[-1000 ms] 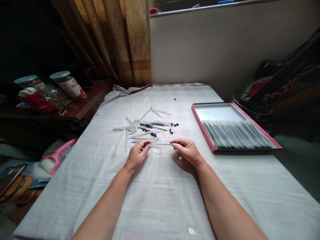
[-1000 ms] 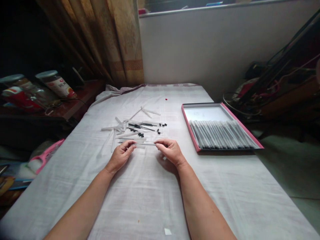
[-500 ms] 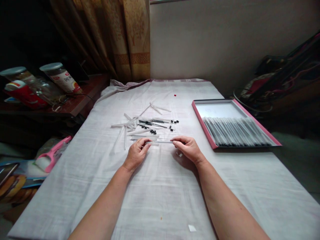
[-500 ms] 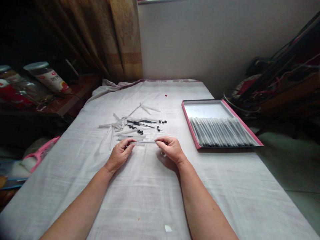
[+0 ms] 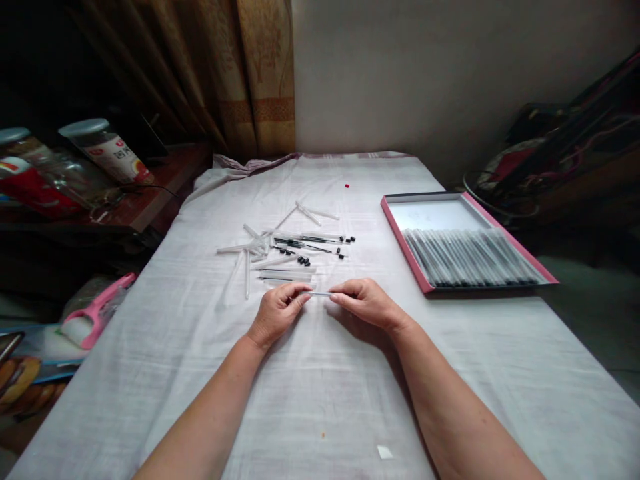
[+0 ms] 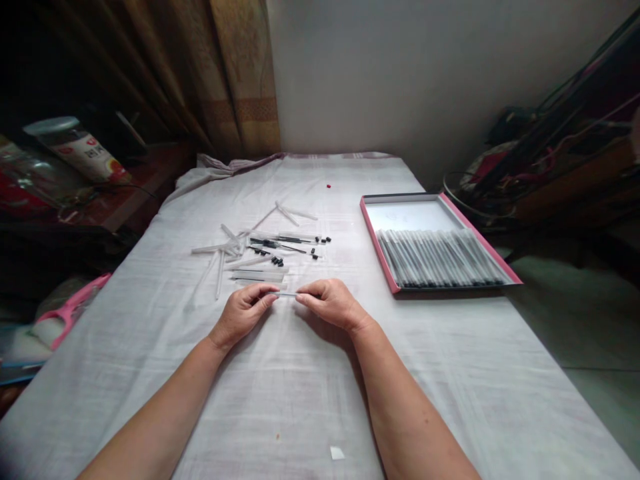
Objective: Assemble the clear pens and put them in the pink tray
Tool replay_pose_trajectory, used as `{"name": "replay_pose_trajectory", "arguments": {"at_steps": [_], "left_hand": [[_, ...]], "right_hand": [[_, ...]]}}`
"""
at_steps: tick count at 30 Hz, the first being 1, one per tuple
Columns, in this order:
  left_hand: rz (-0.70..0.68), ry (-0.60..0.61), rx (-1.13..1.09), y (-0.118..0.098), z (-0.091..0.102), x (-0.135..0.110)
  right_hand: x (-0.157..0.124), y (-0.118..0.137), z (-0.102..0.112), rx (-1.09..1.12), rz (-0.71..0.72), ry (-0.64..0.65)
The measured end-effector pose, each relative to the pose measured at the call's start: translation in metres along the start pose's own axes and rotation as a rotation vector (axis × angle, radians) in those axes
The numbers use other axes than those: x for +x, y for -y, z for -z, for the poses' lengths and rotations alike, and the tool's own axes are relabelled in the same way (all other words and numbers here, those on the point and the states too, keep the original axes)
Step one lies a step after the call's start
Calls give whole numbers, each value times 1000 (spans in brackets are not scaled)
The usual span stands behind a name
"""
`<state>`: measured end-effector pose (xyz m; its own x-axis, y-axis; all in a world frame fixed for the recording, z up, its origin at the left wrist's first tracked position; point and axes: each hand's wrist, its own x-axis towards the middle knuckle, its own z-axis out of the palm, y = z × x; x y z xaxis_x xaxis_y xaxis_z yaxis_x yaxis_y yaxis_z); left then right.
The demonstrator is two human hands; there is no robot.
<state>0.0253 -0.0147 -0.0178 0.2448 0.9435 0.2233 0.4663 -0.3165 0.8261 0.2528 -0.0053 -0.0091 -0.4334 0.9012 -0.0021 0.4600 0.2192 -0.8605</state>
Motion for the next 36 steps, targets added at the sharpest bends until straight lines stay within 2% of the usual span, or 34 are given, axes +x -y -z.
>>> {"name": "replay_pose_trajectory", "arguments": {"at_steps": [8,15,17,19,21,23,25,28,31,33,36], "left_hand": [[2,33,-51,-1,0,1],[122,-8,-172,2,-6,6],[177,-6,-269,2,-6,6],[226,-10,-349,3,-4,7],[259,-12,-383,3,-2,8],[259,0,-370,3,-1,8],[234,13,-323,3,-1,8],[201,28,-244,4,-3,7],[200,34,-195,5,-3,7],[199,33,-175,6,-3,7],[184,30,-158,6,-3,7]], "right_hand": [[3,5,-5,-61,43,8],[4,11,-10,-86,22,-98],[3,11,-4,-94,51,-192],[-1,6,12,-106,61,-409],[-10,-4,38,-132,16,-731],[-24,-21,72,-217,-94,-1003],[-42,-41,106,-287,-267,-1168],[-67,-65,146,-365,-569,-1249],[-80,-76,168,-471,-811,-1216],[-81,-78,173,-534,-878,-1168],[-77,-80,173,-604,-878,-1103]]}}
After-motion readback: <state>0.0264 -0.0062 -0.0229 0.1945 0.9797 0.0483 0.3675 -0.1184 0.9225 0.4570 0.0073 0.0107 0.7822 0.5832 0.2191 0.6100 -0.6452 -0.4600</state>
